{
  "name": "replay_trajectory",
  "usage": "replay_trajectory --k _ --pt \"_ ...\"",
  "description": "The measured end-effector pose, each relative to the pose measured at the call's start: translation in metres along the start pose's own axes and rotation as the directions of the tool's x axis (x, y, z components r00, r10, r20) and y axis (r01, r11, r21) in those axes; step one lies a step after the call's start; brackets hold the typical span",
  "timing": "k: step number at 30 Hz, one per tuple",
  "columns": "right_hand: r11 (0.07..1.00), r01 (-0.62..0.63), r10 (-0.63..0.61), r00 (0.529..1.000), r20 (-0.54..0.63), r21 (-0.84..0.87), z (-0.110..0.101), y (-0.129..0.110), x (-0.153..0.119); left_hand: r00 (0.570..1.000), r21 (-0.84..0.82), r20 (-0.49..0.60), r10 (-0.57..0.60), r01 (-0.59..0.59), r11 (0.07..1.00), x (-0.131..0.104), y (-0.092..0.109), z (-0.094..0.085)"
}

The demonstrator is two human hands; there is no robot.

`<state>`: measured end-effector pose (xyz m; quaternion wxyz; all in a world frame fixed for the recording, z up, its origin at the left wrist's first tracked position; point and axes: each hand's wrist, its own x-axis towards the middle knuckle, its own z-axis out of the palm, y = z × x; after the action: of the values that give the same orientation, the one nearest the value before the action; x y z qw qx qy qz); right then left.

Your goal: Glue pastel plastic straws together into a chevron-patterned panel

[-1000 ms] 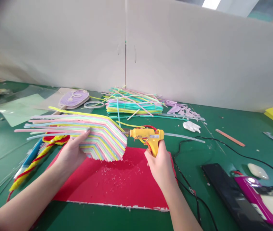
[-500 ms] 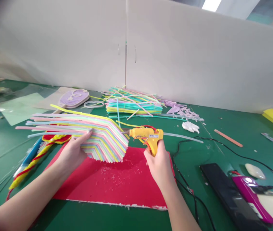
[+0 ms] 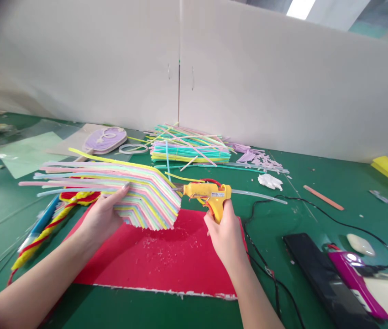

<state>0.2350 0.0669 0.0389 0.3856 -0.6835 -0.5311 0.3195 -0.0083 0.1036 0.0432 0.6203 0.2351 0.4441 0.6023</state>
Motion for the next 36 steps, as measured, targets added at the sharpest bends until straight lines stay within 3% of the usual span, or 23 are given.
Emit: replay_trajectory --k 29,36 --pt "1.000 -0.008 0.008 1.000 0.002 -0.017 -0.0014 0.0014 0.0004 0.999 -0.021 -0.052 0.012 -0.014 1.000 -0.0020 0.0081 0.0038" --pt "0.999 -0.029 0.026 0.998 -0.056 -0.037 0.0002 -0.0004 -0.0005 0.999 -0.062 -0.046 0.021 -0.024 0.998 0.0005 0.0080 0.0029"
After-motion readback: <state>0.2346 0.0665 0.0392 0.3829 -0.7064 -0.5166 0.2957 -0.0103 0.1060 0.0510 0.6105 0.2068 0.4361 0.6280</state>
